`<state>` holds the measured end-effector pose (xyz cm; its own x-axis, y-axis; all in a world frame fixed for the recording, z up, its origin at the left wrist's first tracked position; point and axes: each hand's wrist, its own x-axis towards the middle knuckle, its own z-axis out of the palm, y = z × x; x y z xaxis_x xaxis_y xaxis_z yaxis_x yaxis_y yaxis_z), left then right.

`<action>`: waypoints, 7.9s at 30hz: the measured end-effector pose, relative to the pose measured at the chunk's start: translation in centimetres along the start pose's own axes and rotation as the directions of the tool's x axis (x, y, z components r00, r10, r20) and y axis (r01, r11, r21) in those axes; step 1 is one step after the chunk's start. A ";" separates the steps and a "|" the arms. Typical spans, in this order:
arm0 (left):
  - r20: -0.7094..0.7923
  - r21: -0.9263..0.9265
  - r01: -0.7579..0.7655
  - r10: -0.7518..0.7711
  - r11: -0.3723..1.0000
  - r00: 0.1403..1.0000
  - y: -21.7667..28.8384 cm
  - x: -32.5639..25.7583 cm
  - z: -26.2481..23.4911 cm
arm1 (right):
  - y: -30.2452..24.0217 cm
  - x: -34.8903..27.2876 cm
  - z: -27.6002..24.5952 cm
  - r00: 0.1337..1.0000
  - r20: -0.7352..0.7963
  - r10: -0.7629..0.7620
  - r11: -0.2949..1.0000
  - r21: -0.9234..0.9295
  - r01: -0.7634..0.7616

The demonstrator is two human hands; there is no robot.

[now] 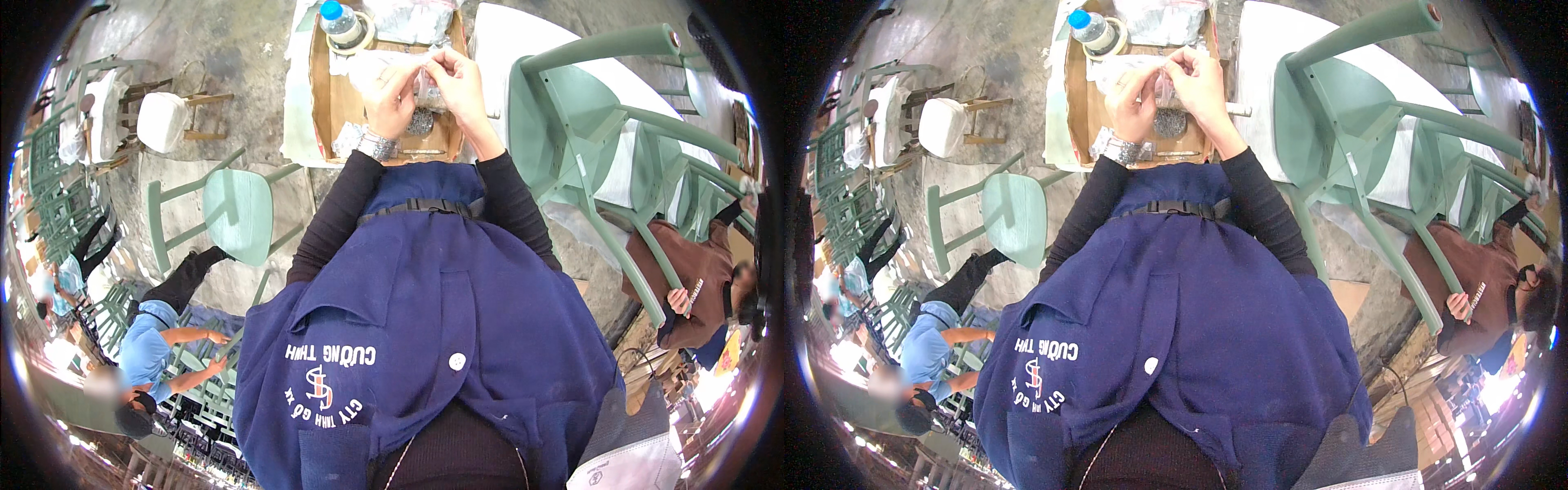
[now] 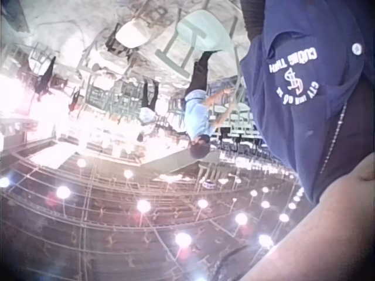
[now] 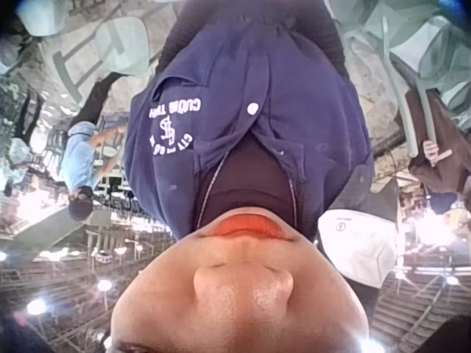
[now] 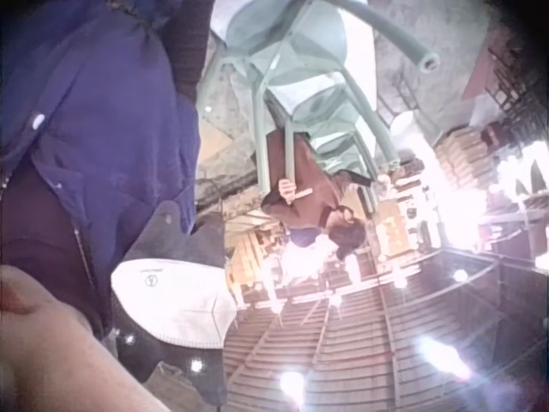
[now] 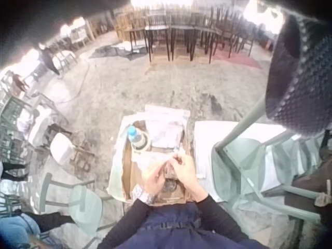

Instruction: The person applies small white labels to the underside of green plastic chairs using a hammer to press them into place. The person repeatedly picks up labels from a tray, positions them on the chair base, and taps them with a hammer.

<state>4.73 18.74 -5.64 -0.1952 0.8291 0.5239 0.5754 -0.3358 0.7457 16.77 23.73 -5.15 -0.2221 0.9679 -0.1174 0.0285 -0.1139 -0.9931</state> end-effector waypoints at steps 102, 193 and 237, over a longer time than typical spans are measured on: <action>0.742 -0.544 0.826 -0.545 -0.147 0.391 -3.0 -2.1 -1.9 | 0.1 -1.9 -1.3 0.969 0.166 -0.185 0.928 -0.294 0.227; 0.306 -0.597 0.721 -0.732 0.350 0.609 -1.2 0.1 -4.5 | -1.8 1.6 -8.5 0.922 -0.161 -0.353 0.653 -0.748 0.119; 0.326 -0.181 0.463 -0.391 0.868 0.861 -5.1 9.6 -11.8 | -5.7 6.1 3.9 0.430 0.598 -0.677 -0.046 -0.617 0.785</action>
<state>-9.44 23.11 0.43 -0.1346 0.9906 0.0249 0.2651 0.0117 0.9641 11.45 29.43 -0.23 -0.6972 0.3595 0.6202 0.4259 0.9037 -0.0450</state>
